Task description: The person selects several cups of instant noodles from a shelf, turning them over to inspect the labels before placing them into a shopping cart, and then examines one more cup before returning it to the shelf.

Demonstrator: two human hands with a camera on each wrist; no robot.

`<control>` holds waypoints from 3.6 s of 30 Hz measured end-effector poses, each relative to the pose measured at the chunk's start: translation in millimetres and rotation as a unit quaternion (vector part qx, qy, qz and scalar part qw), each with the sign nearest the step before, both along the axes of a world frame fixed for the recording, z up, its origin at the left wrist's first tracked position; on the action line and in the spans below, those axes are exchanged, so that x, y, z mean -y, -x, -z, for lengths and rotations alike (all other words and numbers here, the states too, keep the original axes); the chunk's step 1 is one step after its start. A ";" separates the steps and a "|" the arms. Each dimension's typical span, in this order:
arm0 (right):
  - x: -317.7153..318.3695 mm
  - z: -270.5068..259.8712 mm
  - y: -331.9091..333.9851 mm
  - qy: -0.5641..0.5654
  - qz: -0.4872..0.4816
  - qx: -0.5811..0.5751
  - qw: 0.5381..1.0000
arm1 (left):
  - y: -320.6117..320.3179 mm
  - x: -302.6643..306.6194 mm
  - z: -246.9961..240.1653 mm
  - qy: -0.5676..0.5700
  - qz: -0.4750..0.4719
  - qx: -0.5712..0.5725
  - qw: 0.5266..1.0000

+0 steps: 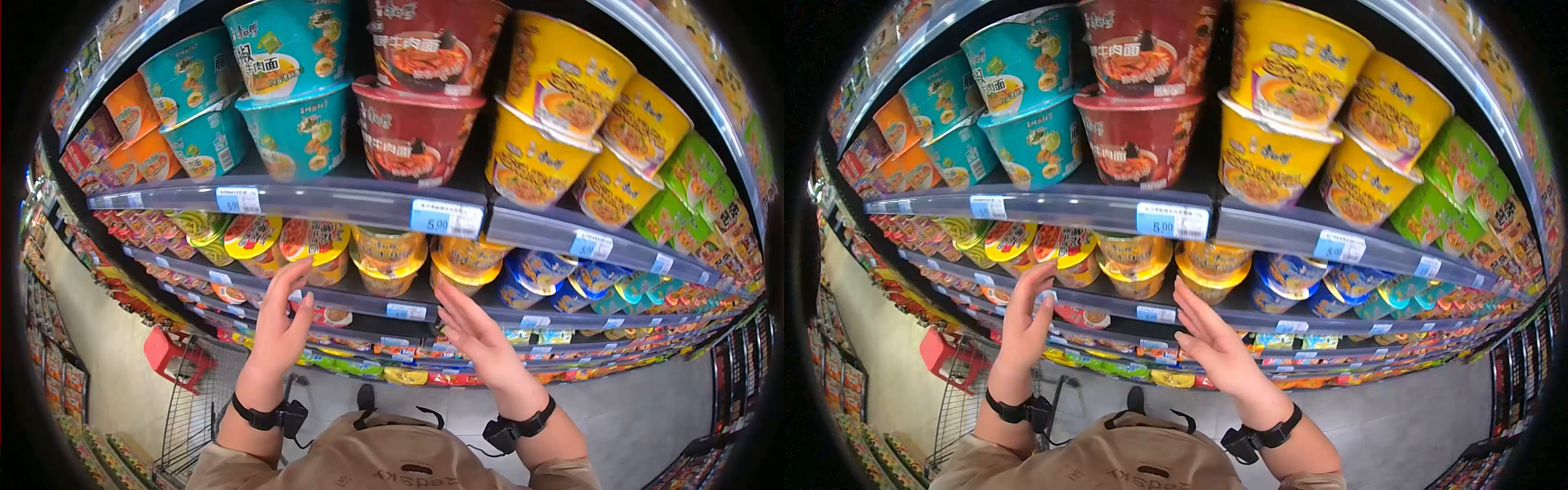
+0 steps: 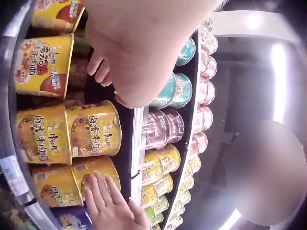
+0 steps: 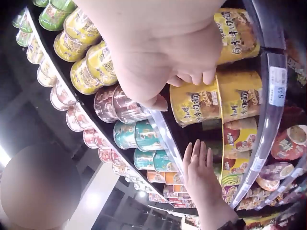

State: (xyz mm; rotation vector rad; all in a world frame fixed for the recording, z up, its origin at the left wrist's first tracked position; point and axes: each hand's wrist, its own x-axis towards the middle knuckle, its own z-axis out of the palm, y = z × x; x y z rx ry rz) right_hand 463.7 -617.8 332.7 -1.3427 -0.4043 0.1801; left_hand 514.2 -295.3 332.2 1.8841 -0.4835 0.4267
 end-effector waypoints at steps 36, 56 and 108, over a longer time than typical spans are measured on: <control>-1.7 1.7 -29.2 -0.102 -0.262 -0.002 0.960 | 74.7 22.7 -16.5 -0.068 -0.101 0.037 0.992; -118.2 74.6 59.0 -0.001 -0.429 -0.190 0.883 | 314.3 -65.4 59.9 -0.143 -0.181 -0.184 0.956; -704.3 413.7 139.3 0.337 -0.533 -0.555 0.542 | 465.6 -468.6 445.1 0.359 -0.378 -0.595 0.611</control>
